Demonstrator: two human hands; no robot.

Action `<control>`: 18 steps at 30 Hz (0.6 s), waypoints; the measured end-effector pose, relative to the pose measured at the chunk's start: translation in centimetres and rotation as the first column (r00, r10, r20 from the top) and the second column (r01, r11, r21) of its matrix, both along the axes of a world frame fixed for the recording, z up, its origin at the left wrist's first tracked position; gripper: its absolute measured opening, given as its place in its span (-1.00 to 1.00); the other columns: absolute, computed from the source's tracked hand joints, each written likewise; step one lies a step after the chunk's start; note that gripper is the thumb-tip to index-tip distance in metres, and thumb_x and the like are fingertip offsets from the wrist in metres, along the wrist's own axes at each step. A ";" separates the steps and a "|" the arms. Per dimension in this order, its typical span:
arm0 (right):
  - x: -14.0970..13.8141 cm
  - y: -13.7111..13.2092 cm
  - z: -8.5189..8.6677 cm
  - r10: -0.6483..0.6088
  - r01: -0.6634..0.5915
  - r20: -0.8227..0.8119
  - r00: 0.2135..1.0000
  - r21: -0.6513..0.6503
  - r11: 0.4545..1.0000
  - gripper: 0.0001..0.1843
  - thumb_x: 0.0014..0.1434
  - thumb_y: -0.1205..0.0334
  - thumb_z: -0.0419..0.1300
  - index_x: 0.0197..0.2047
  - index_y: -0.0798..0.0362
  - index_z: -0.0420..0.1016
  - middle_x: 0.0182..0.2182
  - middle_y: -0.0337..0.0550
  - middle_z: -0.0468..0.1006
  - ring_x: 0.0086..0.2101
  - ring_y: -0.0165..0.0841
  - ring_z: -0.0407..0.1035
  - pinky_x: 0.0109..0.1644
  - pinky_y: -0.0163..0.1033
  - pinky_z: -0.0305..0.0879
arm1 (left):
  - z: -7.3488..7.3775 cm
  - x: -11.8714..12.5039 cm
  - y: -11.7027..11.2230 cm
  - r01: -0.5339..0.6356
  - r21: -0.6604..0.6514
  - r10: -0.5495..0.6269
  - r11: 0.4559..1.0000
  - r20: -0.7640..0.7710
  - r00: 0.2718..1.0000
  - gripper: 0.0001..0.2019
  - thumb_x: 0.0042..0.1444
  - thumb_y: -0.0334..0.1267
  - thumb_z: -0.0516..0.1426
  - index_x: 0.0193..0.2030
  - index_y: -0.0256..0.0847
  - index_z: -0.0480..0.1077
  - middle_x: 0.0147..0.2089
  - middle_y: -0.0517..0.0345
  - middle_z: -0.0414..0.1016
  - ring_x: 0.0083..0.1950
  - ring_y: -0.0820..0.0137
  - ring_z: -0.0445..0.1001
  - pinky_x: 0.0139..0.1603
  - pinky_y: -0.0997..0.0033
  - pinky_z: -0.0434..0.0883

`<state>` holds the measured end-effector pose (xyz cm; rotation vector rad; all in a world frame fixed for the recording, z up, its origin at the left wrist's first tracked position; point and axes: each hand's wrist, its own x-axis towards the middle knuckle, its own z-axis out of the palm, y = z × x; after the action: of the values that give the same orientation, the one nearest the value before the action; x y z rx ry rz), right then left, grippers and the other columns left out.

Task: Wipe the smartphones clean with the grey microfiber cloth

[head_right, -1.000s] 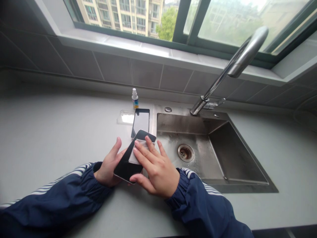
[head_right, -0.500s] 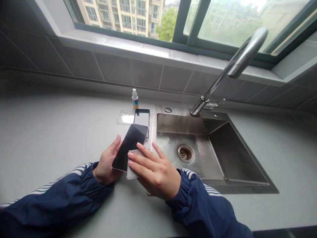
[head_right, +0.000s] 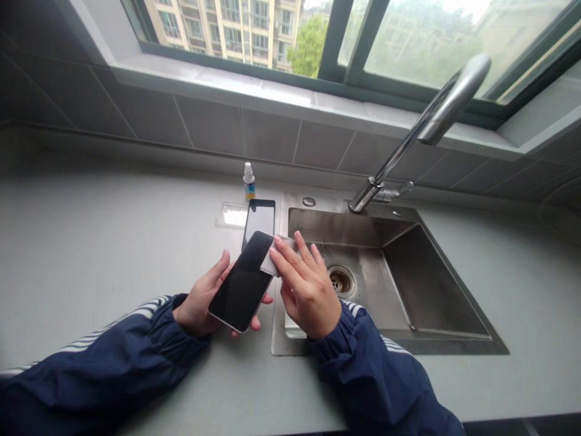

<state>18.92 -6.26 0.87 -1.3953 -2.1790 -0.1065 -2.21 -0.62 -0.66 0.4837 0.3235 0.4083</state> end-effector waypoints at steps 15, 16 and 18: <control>-0.4 -0.3 -0.1 0.085 -0.076 0.056 0.995 -0.149 0.986 -0.24 0.12 0.56 -0.04 0.40 0.10 0.18 0.39 -0.08 0.17 0.45 -0.05 -0.34 0.40 0.40 -0.13 | -0.2 0.4 -0.5 -0.027 0.104 0.024 0.994 0.028 0.999 -0.18 0.25 0.34 -0.32 0.51 -0.10 -0.16 -0.12 -0.31 0.58 -0.33 -0.03 0.65 -0.57 0.27 0.51; -0.6 -0.5 -0.1 0.101 -0.089 0.066 0.993 -0.161 0.983 -0.24 0.11 0.55 -0.04 0.40 0.10 0.19 0.39 -0.08 0.17 0.45 -0.04 -0.36 0.40 0.42 -0.14 | -0.2 0.5 -0.5 -0.032 0.106 0.028 0.994 0.038 0.999 -0.19 0.26 0.33 -0.32 0.51 -0.10 -0.16 -0.13 -0.29 0.58 -0.34 -0.02 0.65 -0.57 0.26 0.51; -1.1 -0.8 0.1 0.161 -0.145 0.077 0.984 -0.180 0.973 -0.25 0.11 0.54 -0.02 0.39 0.12 0.21 0.39 -0.07 0.19 0.45 -0.03 -0.36 0.39 0.45 -0.15 | -0.2 0.6 -0.6 -0.046 0.102 0.039 0.994 0.070 0.997 -0.22 0.28 0.30 -0.29 0.51 -0.08 -0.12 -0.10 -0.27 0.57 -0.37 0.02 0.64 -0.57 0.26 0.51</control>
<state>17.86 -7.03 0.94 -1.3310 -2.4128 0.0802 -1.61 -1.22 -0.86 0.5640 0.2481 0.4835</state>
